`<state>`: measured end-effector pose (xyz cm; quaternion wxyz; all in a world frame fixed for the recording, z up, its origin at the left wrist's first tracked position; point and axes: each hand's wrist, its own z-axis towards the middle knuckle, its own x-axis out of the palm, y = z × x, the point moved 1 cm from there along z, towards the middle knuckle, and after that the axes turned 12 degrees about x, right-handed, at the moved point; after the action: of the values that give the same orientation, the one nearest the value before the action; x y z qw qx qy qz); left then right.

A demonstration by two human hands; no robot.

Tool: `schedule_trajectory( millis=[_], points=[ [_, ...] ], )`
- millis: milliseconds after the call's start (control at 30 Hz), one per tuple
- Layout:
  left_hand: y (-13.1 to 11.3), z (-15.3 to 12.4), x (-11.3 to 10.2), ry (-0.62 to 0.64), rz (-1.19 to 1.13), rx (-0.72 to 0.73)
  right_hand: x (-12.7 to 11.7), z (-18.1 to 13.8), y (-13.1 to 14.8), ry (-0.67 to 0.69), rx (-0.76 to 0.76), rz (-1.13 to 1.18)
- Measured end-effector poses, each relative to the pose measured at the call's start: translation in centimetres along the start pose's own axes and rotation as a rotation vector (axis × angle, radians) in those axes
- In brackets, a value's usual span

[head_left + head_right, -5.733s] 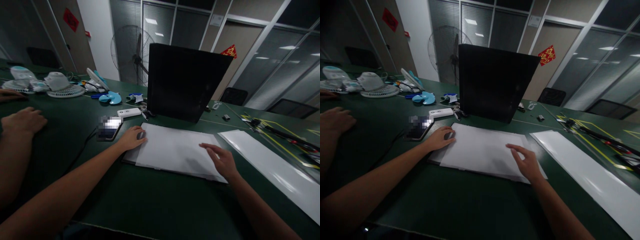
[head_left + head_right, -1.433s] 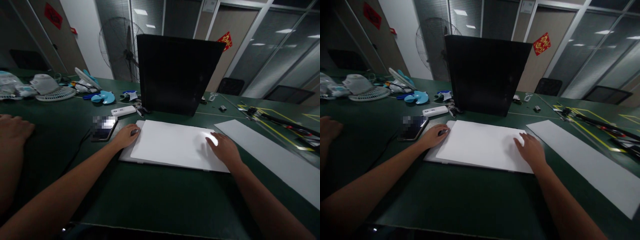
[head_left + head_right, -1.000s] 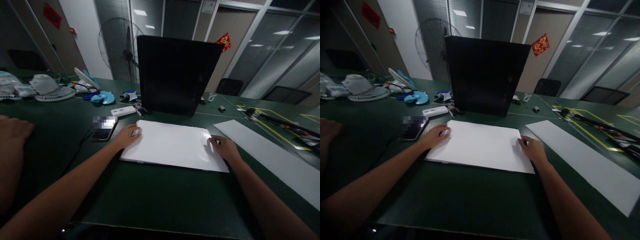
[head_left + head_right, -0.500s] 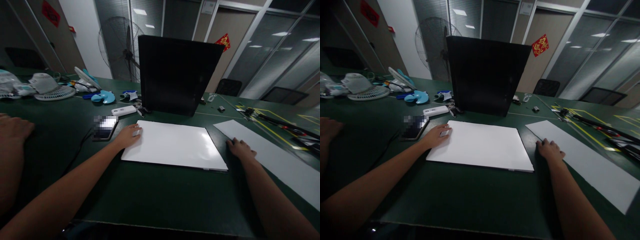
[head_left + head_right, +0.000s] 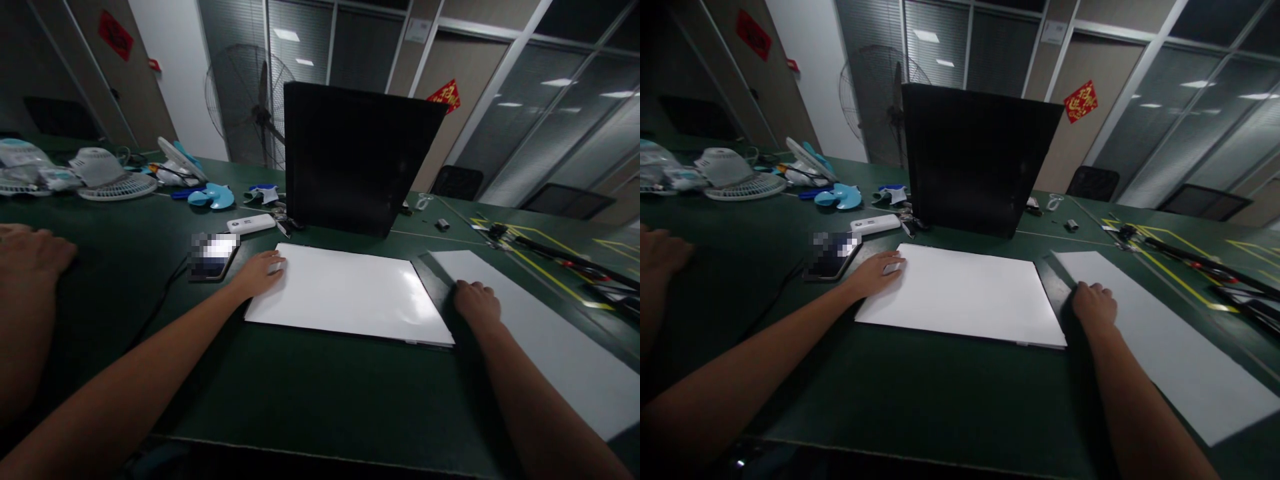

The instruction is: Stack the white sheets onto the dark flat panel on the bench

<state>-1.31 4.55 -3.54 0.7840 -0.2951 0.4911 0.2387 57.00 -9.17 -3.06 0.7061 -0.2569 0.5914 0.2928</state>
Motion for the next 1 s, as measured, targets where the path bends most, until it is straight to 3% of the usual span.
schedule_trajectory(
  millis=[233,333,433,533,667,733,800,933,1000],
  points=[
    [0.3,-0.1,0.1,-0.042,-0.037,0.005,-1.8,-0.3,0.0,-0.028,0.060,0.225],
    [0.4,-0.1,0.2,-0.035,-0.030,0.011,-2.2,-1.2,1.4,0.081,-0.168,0.421],
    [0.5,-0.1,0.2,-0.040,-0.037,0.011,-2.8,-3.7,3.6,0.365,-0.436,0.597],
    [0.4,-0.1,0.1,-0.050,-0.043,0.012,-4.0,-7.4,6.0,0.593,-0.611,0.688],
    [0.3,0.0,-0.1,-0.042,-0.039,0.002,-5.7,-11.6,8.3,0.732,-0.836,0.685],
    [0.3,0.0,-0.1,-0.031,-0.034,-0.005,-6.2,-12.3,8.8,0.735,-0.918,0.687],
    [0.2,0.0,-0.1,-0.021,-0.023,-0.003,-6.1,-11.7,8.7,0.626,-0.882,0.718],
    [0.1,0.0,-0.1,-0.016,-0.012,-0.002,-4.6,-7.6,6.7,0.212,-0.415,0.516],
    [0.1,0.1,-0.1,-0.014,-0.009,-0.007,-3.6,-5.5,5.1,0.119,-0.227,0.297]
  ],
)
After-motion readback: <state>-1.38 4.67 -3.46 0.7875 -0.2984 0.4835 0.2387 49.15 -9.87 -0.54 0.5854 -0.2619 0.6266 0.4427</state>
